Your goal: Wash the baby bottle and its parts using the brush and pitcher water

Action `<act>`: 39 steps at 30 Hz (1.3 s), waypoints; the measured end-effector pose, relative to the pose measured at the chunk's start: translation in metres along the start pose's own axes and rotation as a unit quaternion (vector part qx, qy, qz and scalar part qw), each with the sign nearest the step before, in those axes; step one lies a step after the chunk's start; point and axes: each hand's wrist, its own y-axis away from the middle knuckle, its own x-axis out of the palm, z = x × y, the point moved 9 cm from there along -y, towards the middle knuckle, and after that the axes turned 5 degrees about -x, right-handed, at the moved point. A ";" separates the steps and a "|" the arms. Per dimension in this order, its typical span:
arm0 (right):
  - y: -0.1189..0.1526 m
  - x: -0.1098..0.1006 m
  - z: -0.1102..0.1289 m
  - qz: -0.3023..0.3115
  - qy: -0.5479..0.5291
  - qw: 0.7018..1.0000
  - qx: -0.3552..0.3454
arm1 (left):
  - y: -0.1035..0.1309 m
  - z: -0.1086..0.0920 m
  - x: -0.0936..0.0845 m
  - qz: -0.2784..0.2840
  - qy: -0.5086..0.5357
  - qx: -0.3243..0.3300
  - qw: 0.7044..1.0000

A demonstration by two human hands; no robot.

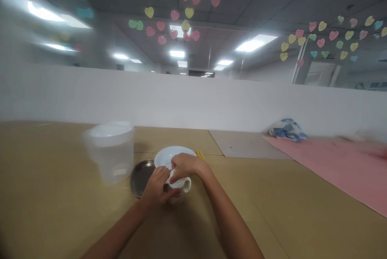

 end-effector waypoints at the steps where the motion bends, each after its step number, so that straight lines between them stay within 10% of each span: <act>1: 0.000 0.000 0.002 0.004 0.001 1.000 -0.015 | 0.000 0.001 0.001 0.001 0.004 -0.004 1.000; 9: 0.006 -0.001 0.013 0.026 -0.053 0.993 -0.107 | 0.000 0.003 0.002 0.016 0.016 0.000 1.000; 16: 0.007 -0.018 -0.007 -0.070 -0.048 0.996 -0.003 | -0.003 0.004 -0.004 -0.007 -0.005 -0.024 1.000; 24: 0.016 -0.033 0.012 -0.100 -0.100 0.984 -0.111 | -0.004 0.006 -0.003 0.012 0.001 -0.047 0.999; 39: 0.066 -0.103 0.005 -0.449 -0.225 0.857 -0.113 | 0.003 0.020 -0.005 -0.005 0.031 -0.074 0.997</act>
